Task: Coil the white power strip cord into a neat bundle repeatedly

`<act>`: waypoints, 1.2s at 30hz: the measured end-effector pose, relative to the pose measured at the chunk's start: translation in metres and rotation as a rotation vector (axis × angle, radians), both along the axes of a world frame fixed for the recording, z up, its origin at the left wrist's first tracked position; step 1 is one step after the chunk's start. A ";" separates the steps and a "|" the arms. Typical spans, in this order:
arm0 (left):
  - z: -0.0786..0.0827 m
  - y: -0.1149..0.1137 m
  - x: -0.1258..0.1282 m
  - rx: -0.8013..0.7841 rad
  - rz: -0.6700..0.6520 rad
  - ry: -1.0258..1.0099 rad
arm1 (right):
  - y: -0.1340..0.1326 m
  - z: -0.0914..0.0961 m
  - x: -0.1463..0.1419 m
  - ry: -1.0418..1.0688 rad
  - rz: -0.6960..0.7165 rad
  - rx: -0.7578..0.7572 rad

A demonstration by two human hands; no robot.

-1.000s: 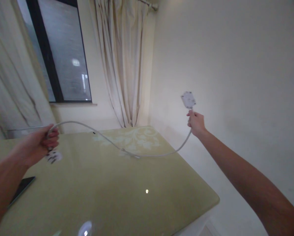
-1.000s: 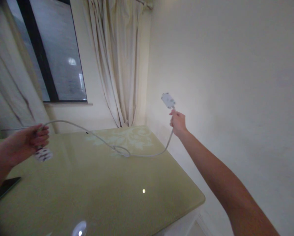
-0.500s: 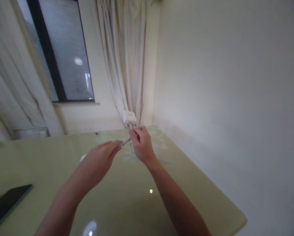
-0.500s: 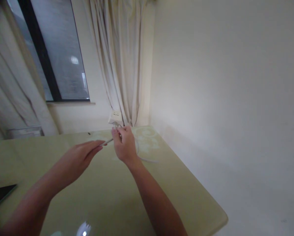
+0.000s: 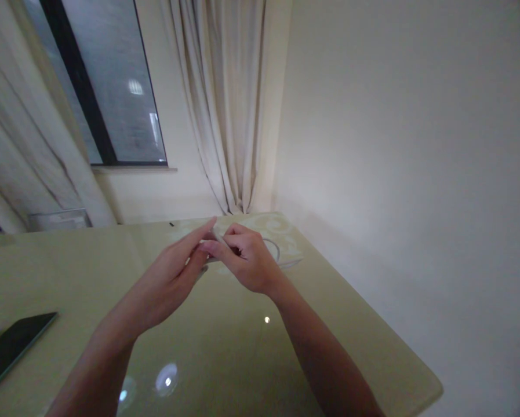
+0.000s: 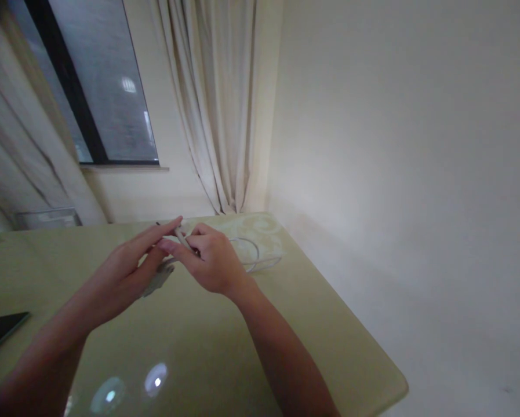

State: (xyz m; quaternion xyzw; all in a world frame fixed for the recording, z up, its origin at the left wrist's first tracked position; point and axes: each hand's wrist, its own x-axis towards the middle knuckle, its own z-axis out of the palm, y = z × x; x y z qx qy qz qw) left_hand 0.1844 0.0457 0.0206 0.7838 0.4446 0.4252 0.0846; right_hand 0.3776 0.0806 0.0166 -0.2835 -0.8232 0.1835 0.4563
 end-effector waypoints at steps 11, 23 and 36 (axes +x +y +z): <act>-0.011 0.008 0.019 -0.192 -0.013 -0.259 | 0.008 0.002 0.007 0.243 0.188 -0.297; -0.005 0.007 0.006 -0.120 0.123 -0.388 | 0.013 0.005 0.016 0.078 0.272 -0.376; -0.012 0.009 -0.012 -0.163 -0.044 0.013 | 0.015 0.001 0.012 0.048 -0.166 0.218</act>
